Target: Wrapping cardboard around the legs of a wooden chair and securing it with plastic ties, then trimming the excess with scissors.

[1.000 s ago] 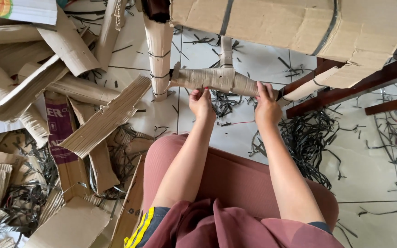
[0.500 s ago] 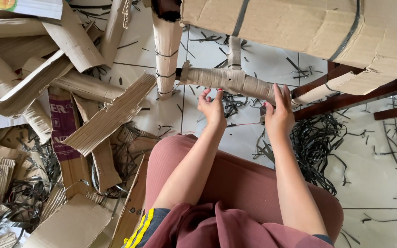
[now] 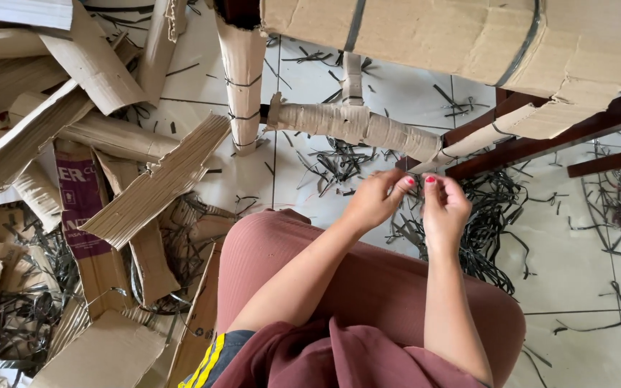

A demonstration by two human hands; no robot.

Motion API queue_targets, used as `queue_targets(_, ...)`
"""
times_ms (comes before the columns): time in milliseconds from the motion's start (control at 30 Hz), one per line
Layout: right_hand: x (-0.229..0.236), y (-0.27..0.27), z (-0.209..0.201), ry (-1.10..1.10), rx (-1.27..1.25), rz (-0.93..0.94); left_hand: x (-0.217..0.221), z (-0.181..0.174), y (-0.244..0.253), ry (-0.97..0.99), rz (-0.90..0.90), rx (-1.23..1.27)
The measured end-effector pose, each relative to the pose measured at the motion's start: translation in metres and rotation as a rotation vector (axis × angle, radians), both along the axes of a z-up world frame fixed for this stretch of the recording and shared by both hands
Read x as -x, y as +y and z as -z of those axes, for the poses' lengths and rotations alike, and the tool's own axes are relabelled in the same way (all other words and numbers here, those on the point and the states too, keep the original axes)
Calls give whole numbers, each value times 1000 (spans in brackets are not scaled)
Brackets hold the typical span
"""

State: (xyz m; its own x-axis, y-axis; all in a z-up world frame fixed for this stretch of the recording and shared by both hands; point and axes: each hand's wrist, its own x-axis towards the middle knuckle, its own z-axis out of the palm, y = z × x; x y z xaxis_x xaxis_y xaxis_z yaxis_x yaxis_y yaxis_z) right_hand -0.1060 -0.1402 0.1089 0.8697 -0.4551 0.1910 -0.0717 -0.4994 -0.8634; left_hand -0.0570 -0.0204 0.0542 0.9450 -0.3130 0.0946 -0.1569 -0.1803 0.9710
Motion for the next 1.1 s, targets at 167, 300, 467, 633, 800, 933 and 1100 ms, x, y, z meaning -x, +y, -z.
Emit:
queue_targets(167,3,-18,22,-47,-114,18,1,11,-2,85,153,72)
queue_targets(300,1,-21,-13,-497,455,-75,-8,16,-10,375,55,654)
queue_targets(467,3,-10,2,-428,294,-79,-17,13,-7,421,-21,886)
queue_targets(633,-20,8,12,-366,136,-153,-24,27,-13,423,-46,823)
queue_targets(800,-54,-10,38,-361,237,-75,-45,63,-43,364,-48,732)
queue_targets(933,-87,-21,31,-446,295,-53,-46,63,-65,400,-66,768)
queue_targets(1100,-128,-39,58,-367,537,-10,-51,99,-87,447,-106,703)
